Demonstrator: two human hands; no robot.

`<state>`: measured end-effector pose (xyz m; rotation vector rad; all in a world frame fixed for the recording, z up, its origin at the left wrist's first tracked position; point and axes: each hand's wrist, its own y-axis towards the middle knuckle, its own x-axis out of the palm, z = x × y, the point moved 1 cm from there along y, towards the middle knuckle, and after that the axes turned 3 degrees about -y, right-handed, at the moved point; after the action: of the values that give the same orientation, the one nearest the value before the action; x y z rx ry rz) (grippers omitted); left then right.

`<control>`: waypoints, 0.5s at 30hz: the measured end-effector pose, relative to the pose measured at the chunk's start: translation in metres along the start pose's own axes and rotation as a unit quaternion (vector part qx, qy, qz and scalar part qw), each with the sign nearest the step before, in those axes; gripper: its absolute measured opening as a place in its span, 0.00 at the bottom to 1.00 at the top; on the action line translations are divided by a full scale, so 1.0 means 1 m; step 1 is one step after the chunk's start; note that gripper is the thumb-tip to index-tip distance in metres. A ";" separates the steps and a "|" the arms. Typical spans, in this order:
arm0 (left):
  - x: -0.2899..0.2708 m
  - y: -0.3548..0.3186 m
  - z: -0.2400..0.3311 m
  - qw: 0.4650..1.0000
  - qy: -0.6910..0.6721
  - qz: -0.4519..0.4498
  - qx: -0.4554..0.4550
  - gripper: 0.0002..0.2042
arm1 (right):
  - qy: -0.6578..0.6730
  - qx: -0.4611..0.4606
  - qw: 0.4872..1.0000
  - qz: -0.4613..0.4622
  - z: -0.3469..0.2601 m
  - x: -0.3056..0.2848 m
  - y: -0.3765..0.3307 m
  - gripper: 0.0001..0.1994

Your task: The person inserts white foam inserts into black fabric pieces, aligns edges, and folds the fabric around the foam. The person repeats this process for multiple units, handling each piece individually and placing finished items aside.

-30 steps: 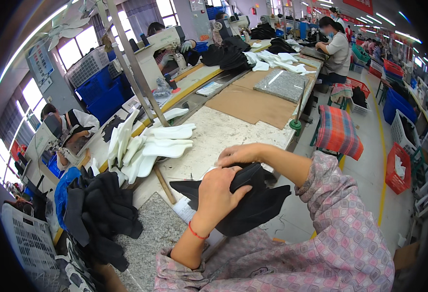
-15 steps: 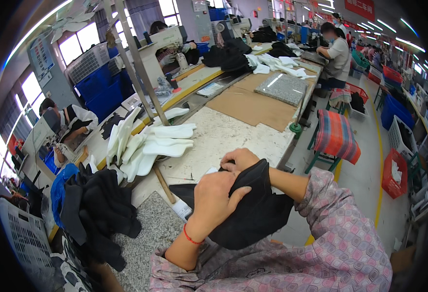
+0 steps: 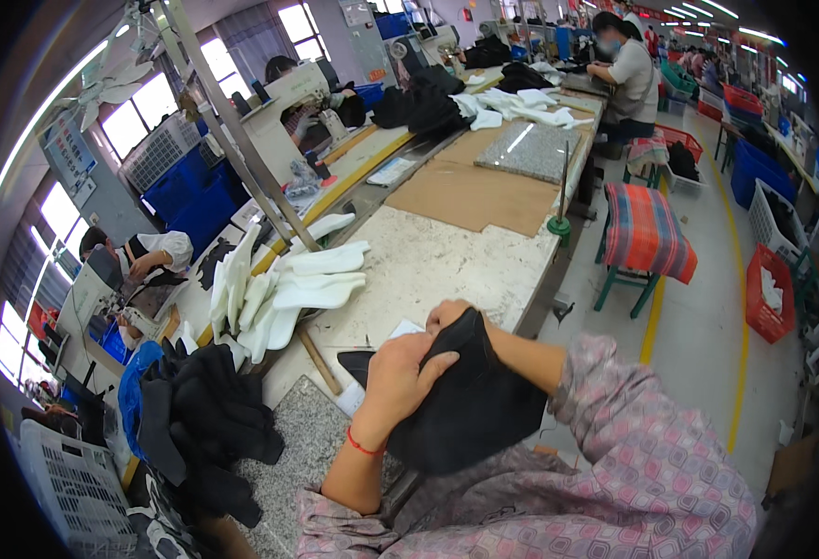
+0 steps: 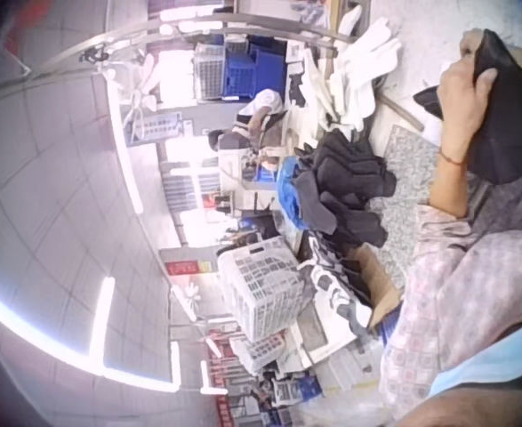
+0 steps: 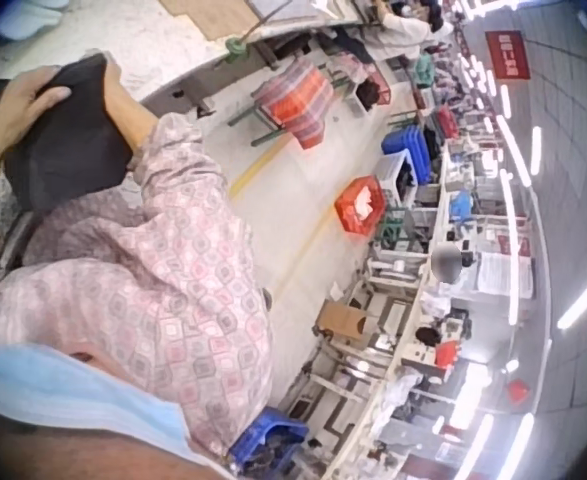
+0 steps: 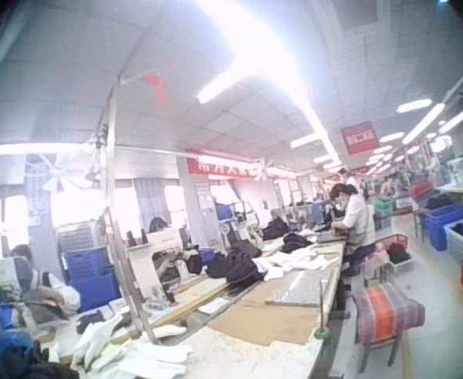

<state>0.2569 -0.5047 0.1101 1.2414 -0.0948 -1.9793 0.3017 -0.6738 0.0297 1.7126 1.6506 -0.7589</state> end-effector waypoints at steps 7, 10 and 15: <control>0.023 -0.010 0.013 0.981 0.064 0.158 0.092 0.23 | -0.109 0.022 0.994 -0.009 0.031 0.026 0.029 0.15; 0.025 -0.003 0.014 0.974 0.047 0.191 0.116 0.16 | -0.040 -0.008 0.998 0.043 0.028 0.010 0.014 0.15; 0.026 -0.004 0.008 0.967 0.068 0.201 0.138 0.16 | 0.227 -0.131 0.907 0.330 -0.010 -0.076 -0.029 0.07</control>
<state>0.2429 -0.5214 0.0932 1.4025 -0.5273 -1.5591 0.2690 -0.7140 0.0930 2.1523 1.2153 0.1904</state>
